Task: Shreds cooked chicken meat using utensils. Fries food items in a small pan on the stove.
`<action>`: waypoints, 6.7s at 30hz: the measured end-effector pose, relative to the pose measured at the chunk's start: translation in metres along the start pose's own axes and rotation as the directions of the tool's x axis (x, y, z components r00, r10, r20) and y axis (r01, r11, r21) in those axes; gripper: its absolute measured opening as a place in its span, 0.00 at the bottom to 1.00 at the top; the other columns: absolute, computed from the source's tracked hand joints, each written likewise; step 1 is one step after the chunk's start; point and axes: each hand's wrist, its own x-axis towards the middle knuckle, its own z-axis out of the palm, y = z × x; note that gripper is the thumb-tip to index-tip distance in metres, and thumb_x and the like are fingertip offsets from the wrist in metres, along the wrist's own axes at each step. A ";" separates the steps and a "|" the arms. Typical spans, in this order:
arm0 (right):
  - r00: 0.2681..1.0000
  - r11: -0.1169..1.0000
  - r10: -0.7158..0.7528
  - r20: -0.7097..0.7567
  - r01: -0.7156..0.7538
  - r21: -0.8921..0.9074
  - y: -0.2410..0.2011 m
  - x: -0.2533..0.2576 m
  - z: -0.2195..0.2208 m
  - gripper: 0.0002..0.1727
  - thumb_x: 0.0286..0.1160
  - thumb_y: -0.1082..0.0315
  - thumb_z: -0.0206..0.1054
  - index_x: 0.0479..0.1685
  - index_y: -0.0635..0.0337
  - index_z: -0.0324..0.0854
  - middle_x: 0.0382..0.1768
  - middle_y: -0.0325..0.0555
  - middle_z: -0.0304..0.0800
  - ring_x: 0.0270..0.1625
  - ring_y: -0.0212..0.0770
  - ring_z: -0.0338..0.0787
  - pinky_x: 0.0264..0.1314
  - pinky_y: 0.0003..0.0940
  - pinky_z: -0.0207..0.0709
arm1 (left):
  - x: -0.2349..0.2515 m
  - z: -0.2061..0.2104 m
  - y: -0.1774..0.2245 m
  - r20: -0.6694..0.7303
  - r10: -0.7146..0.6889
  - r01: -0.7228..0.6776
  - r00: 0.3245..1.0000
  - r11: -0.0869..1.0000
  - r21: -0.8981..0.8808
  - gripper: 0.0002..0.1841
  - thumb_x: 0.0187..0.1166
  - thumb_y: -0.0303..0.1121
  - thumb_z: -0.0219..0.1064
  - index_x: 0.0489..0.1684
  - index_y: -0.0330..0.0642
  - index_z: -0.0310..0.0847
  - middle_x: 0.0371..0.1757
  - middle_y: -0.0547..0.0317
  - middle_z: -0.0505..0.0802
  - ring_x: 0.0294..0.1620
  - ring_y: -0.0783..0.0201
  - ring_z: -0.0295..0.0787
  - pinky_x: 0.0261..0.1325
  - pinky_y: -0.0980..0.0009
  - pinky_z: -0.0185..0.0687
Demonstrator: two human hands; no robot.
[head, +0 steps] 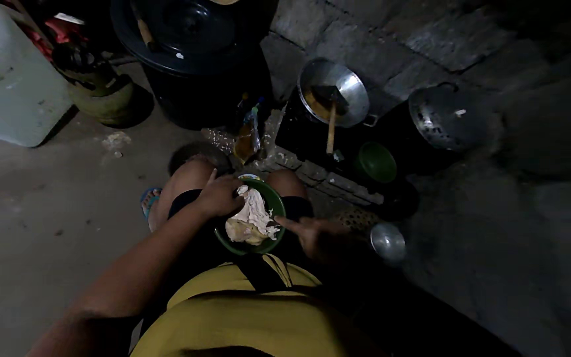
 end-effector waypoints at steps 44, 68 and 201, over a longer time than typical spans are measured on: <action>0.789 0.966 0.256 0.558 -0.191 -0.174 -0.035 0.048 -0.054 0.39 0.88 0.74 0.50 0.94 0.21 0.55 0.73 0.63 0.81 0.69 0.69 0.84 0.64 0.68 0.78 | 0.003 0.003 -0.003 -0.030 0.023 -0.023 0.999 1.000 -0.007 0.18 0.83 0.43 0.65 0.63 0.44 0.87 0.69 0.51 0.88 0.80 0.52 0.75 0.93 0.37 0.33; 0.870 0.961 0.270 0.412 -0.267 -0.066 -0.037 0.044 -0.004 0.41 0.87 0.75 0.50 0.96 0.25 0.50 0.70 0.66 0.82 0.66 0.68 0.87 0.65 0.64 0.80 | 0.001 0.002 -0.002 -0.034 -0.003 0.003 0.999 1.000 0.000 0.17 0.83 0.42 0.66 0.61 0.42 0.87 0.67 0.49 0.89 0.79 0.51 0.76 0.93 0.37 0.34; 0.814 0.974 0.209 0.543 -0.221 -0.043 -0.009 0.037 -0.022 0.36 0.90 0.71 0.49 0.92 0.23 0.58 0.69 0.64 0.84 0.68 0.69 0.86 0.66 0.70 0.78 | 0.001 0.001 -0.002 -0.012 0.017 -0.017 1.000 1.000 0.009 0.18 0.86 0.44 0.61 0.60 0.43 0.88 0.68 0.51 0.88 0.81 0.53 0.74 0.92 0.36 0.30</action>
